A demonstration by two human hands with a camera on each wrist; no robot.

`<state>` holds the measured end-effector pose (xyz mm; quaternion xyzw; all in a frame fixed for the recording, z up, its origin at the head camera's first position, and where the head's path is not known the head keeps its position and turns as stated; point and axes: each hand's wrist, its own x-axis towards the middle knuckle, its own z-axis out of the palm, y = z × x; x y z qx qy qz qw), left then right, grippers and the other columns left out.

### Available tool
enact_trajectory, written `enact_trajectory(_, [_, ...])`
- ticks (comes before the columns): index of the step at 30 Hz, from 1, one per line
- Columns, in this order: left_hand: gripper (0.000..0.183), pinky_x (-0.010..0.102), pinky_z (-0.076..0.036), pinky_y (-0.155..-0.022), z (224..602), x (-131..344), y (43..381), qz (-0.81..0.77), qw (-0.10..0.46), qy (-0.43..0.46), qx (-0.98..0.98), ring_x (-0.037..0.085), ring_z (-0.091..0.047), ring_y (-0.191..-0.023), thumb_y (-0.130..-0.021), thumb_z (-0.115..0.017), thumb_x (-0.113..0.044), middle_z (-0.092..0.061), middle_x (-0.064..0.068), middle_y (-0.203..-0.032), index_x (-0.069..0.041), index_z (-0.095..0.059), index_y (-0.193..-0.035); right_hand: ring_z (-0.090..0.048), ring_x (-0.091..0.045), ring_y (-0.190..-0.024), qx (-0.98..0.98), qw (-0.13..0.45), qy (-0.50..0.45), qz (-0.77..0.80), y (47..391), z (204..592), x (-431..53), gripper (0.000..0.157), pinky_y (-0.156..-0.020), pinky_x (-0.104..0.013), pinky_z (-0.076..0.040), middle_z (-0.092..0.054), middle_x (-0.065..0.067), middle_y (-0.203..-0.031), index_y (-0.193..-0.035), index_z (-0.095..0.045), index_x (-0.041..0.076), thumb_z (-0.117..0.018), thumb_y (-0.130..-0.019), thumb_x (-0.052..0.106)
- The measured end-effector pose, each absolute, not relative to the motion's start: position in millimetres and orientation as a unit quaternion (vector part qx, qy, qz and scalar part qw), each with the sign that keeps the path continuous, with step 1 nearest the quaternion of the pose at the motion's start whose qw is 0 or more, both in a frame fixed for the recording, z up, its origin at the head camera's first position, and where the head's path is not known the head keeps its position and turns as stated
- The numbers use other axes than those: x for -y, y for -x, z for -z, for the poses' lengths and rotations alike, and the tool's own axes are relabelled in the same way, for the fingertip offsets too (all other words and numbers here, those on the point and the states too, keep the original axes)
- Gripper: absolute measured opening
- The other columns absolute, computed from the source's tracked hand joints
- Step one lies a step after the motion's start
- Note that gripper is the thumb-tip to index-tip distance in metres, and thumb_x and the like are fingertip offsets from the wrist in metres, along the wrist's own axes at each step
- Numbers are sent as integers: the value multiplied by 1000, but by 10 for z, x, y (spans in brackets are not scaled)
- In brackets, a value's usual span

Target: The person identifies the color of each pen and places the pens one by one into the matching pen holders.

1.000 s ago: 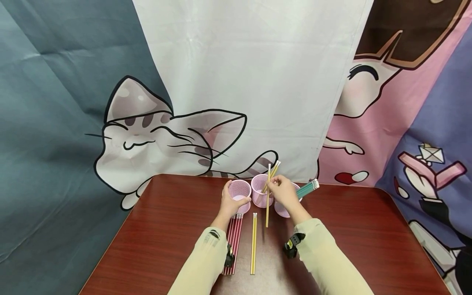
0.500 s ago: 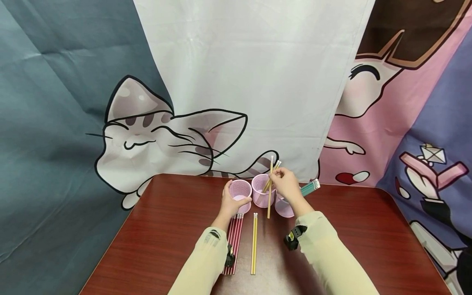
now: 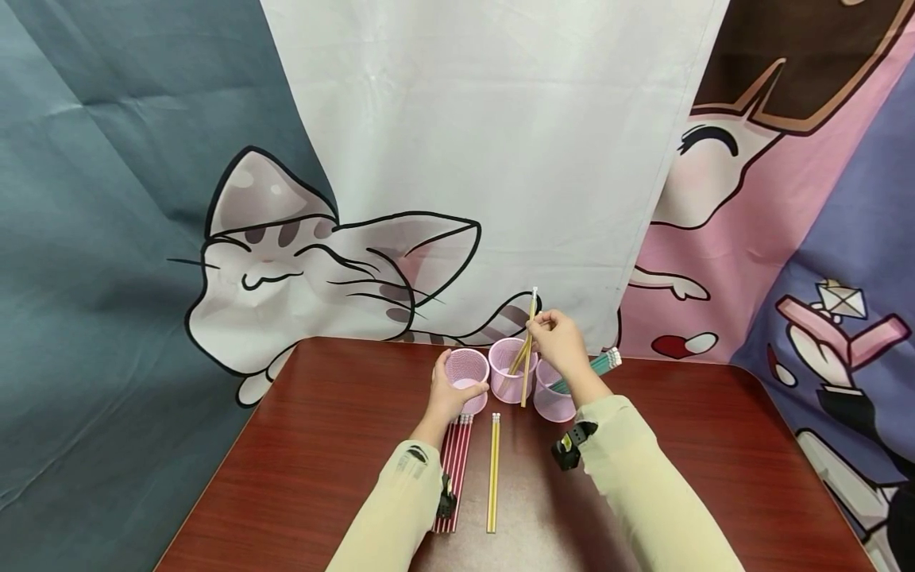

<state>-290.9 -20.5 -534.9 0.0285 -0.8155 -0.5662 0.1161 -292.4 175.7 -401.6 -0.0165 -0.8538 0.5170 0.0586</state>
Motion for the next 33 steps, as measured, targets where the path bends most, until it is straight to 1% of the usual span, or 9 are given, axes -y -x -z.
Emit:
enact_trajectory(7, [100,45,-35,-98,5348,202,2901,575,117,-27,810,31,-44,-117,-54,-90,-21,-45,12,-131,-12,-36,-137,-57,-3,-54,850,68,17,-523,2948,3947,-1753,24,-53,-31,-53,-59,-11,-80,-101,-57,-5,-56,-90,16])
enact_trajectory(9, [100,44,-35,-99,5348,205,2902,575,113,-29,810,30,-43,-118,-54,-90,-21,-44,12,-132,-11,-36,-138,-59,-5,-56,847,71,18,-527,2953,3943,-1758,24,-53,-28,-53,-60,-13,-82,-101,-56,-5,-55,-90,16])
enact_trajectory(11, [100,44,-35,-99,5348,209,2901,575,111,-29,810,30,-43,-118,-55,-90,-21,-44,11,-132,-10,-36,-138,-61,-7,-58,846,75,19,-527,2959,3944,-1766,24,-54,-30,-53,-61,-13,-83,-102,-55,-5,-55,-90,16])
enact_trajectory(14, [100,44,-35,-99,5344,213,2900,576,113,-27,809,30,-43,-118,-55,-90,-20,-45,11,-132,-9,-36,-138,-63,-11,-61,846,83,23,-526,2967,3946,-1778,23,-51,-25,-51,-61,-13,-83,-102,-54,-5,-55,-91,15])
enact_trajectory(16, [99,44,-35,-99,5343,213,2899,577,114,-26,808,30,-43,-118,-55,-90,-20,-45,12,-132,-9,-36,-138,-63,-11,-61,845,86,27,-528,2971,3937,-1782,22,-50,-25,-51,-60,-11,-82,-102,-53,-5,-55,-91,15])
enact_trajectory(23, [99,45,-35,-99,5339,203,2889,575,117,-28,809,31,-43,-118,-55,-90,-19,-44,13,-131,-9,-36,-138,-63,-11,-59,834,99,41,-541,3016,3893,-1803,23,-47,-21,-48,-57,-8,-82,-104,-47,-3,-54,-90,14])
enact_trajectory(26, [99,45,-34,-99,5342,203,2893,576,115,-30,809,31,-43,-119,-55,-90,-18,-44,12,-132,-9,-36,-138,-65,-15,-62,832,104,44,-543,3038,3871,-1812,24,-48,-21,-49,-55,-7,-82,-105,-46,-3,-54,-90,15])
enact_trajectory(33, [100,44,-34,-100,5352,206,2900,575,114,-32,810,30,-42,-119,-55,-90,-20,-44,12,-132,-10,-36,-138,-67,-25,-73,830,113,54,-543,3065,3881,-1826,24,-50,-21,-50,-55,-8,-86,-104,-47,-3,-55,-90,14])
